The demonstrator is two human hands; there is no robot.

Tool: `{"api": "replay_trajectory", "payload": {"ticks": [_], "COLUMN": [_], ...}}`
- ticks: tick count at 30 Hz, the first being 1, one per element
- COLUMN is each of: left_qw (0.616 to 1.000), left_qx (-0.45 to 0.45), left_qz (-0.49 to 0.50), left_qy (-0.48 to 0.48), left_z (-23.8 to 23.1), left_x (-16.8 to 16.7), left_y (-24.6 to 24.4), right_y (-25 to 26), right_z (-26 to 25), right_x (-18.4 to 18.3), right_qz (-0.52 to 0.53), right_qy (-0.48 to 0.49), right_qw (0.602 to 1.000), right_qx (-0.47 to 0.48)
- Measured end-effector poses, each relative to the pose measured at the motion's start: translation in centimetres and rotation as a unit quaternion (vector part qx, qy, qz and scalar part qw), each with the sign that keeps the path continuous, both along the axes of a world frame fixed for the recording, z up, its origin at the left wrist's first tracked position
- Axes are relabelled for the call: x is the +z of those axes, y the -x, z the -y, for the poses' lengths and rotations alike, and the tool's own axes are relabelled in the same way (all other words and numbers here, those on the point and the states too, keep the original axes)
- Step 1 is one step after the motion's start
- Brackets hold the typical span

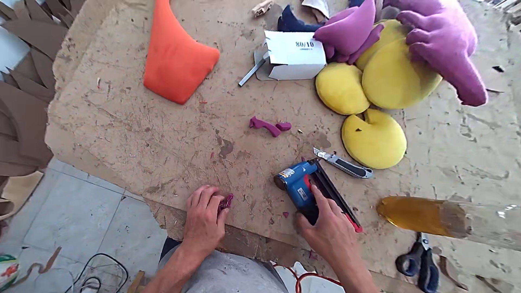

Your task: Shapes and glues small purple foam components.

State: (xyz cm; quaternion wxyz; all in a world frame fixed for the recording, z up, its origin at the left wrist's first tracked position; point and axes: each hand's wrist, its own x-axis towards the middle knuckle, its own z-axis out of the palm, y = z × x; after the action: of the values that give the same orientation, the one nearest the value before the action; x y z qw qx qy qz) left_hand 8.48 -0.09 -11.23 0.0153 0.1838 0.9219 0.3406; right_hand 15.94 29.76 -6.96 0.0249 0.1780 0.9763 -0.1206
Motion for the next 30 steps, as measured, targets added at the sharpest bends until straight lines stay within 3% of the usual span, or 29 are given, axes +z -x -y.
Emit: {"api": "replay_trajectory", "payload": {"ticks": [2, 3, 6, 9, 11, 13, 14, 15, 18, 20, 23, 30], "left_qw": [0.980, 0.945, 0.790, 0.687, 0.641, 0.607, 0.610, 0.641, 0.803, 0.863, 0.892, 0.900], "left_qx": [0.011, 0.006, -0.069, -0.149, -0.185, -0.216, -0.230, -0.243, -0.268, -0.273, -0.277, -0.281], "left_qz": [0.138, 0.218, 0.357, 0.388, 0.411, 0.435, 0.434, 0.413, 0.234, 0.105, 0.031, 0.012], "left_qy": [-0.143, -0.243, -0.493, -0.596, -0.621, -0.629, -0.621, -0.599, -0.479, -0.412, -0.356, -0.332], "left_z": [0.2, 0.3, 0.3, -0.1, -0.4, -0.6, -0.7, -0.8, -0.9, -0.8, -0.4, 0.1], "left_x": [2.6, 4.3, 8.7, 11.3, 12.5, 13.3, 13.7, 14.0, 15.5, 16.3, 17.5, 17.6], "left_y": [0.6, 1.0, 1.7, 2.0, 2.1, 2.2, 2.2, 2.2, 1.8, 1.8, 1.6, 1.5], "right_y": [-0.4, -0.6, -0.9, -0.5, -0.3, 0.0, 0.1, 0.3, 0.6, 0.4, -0.1, 0.3], "right_z": [0.0, 0.1, 1.3, 3.5, 5.2, 7.2, 8.1, 8.9, 10.3, 10.3, 10.0, 10.1], "right_x": [0.0, 0.1, 1.6, 5.2, 8.0, 10.6, 11.7, 12.5, 13.6, 13.9, 14.0, 13.4], "right_qz": [-0.011, -0.021, -0.075, -0.145, -0.194, -0.243, -0.262, -0.277, -0.308, -0.318, -0.317, -0.323], "right_qy": [0.011, 0.015, 0.015, 0.074, 0.195, 0.353, 0.408, 0.448, 0.520, 0.552, 0.582, 0.594], "right_qw": [1.000, 1.000, 0.997, 0.987, 0.961, 0.902, 0.872, 0.845, 0.783, 0.755, 0.730, 0.717], "right_qx": [-0.007, -0.011, -0.020, -0.014, 0.006, 0.049, 0.073, 0.097, 0.148, 0.157, 0.164, 0.170]}}
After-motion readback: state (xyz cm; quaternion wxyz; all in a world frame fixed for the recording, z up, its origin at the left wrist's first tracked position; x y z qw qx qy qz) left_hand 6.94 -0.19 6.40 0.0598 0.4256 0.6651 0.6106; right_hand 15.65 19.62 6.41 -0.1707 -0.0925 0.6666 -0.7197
